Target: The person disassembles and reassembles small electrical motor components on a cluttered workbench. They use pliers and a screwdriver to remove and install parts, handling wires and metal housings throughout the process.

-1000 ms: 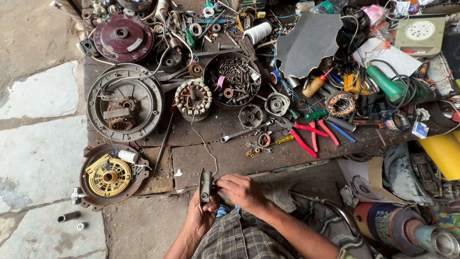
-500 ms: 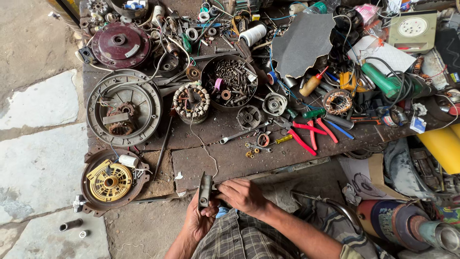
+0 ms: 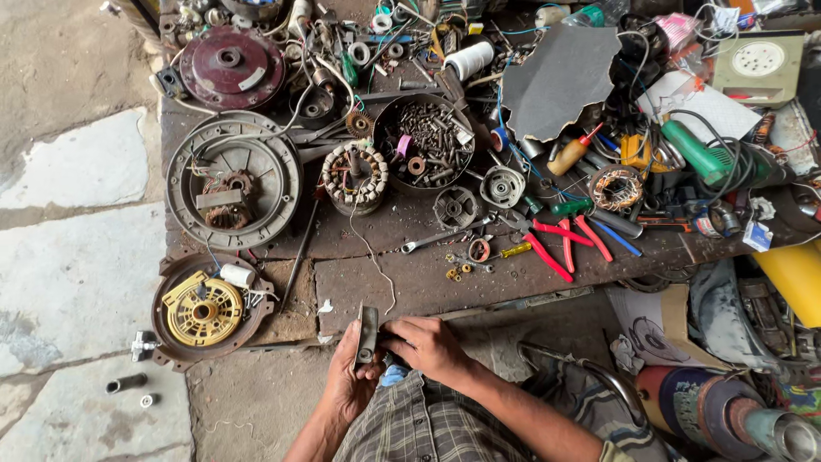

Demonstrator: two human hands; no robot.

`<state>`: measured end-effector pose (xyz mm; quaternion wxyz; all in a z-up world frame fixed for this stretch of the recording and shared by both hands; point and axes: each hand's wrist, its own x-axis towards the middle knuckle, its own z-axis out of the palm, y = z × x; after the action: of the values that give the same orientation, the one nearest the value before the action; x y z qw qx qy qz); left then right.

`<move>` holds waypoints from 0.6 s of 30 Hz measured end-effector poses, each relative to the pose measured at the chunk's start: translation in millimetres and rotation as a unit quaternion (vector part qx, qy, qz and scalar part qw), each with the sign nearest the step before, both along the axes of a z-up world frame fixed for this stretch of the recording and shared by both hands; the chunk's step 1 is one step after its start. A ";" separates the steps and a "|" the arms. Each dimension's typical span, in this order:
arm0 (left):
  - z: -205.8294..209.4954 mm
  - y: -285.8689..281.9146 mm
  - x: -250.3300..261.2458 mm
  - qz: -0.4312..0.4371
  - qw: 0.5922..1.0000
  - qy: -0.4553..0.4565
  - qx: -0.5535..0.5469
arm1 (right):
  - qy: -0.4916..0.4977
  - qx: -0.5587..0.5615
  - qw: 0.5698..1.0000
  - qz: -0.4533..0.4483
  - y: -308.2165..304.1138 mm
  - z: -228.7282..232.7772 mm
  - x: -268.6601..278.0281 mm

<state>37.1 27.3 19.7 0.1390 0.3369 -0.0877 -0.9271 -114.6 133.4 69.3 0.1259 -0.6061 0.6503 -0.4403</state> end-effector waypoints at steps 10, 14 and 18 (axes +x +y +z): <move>0.4 3.2 8.7 0.006 0.998 -0.039 0.043 | 0.221 -0.078 0.971 0.047 0.0 -32.0 -10.3; 9.8 -1.6 4.9 -0.002 0.999 0.002 -0.048 | 0.120 0.010 0.990 0.068 -3.7 -16.6 -9.1; 17.8 -7.9 -1.8 -0.017 0.992 -0.015 -0.125 | -0.081 0.099 0.991 0.027 -1.5 -20.8 -0.8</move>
<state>35.4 19.4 37.4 0.1626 0.3291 -0.2104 -0.9061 -115.4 131.8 48.5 0.2496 -0.5703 0.6614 -0.4183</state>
